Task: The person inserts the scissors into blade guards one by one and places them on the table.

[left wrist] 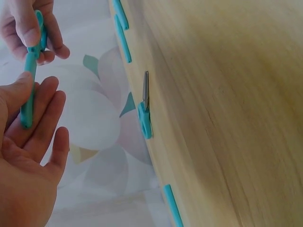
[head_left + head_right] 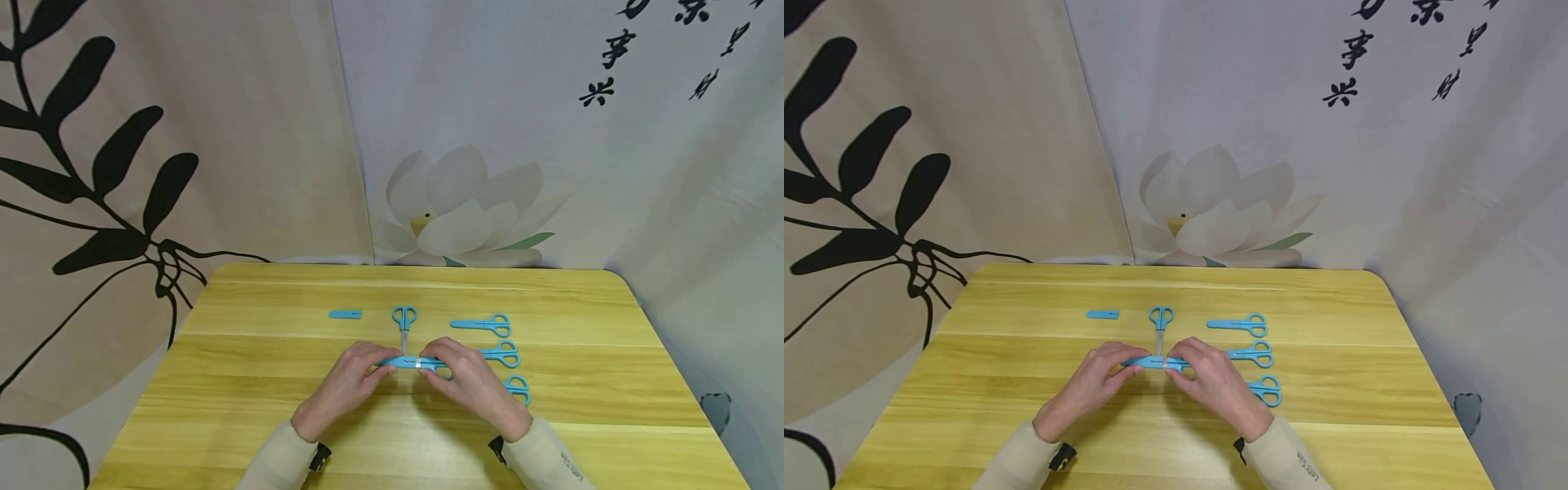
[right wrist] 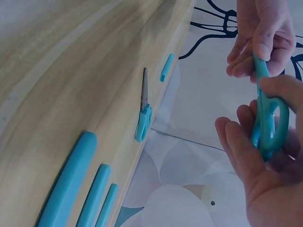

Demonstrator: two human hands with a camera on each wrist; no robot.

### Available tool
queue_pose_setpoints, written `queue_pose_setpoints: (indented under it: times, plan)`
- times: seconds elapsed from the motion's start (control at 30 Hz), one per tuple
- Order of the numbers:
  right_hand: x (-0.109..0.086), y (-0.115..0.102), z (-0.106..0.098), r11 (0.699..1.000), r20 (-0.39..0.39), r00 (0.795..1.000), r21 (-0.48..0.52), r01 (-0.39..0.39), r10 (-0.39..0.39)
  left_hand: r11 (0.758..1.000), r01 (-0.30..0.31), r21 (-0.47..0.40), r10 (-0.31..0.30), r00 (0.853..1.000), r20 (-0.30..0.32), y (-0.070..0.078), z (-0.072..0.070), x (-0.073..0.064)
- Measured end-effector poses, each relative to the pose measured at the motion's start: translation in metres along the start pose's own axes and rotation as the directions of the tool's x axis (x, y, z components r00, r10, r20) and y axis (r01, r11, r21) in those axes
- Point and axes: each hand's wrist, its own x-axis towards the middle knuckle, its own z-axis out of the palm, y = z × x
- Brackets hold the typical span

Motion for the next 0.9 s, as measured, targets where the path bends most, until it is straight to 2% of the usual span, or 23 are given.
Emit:
queue_pose_setpoints:
  times: [0.9]
  plan:
    - [0.0003,-0.003,-0.003,1.0,0.016,0.999,0.006,-0.03,0.03,1.0,-0.012,0.015,0.012,1.0,0.013,0.0008,-0.0007,0.0016]
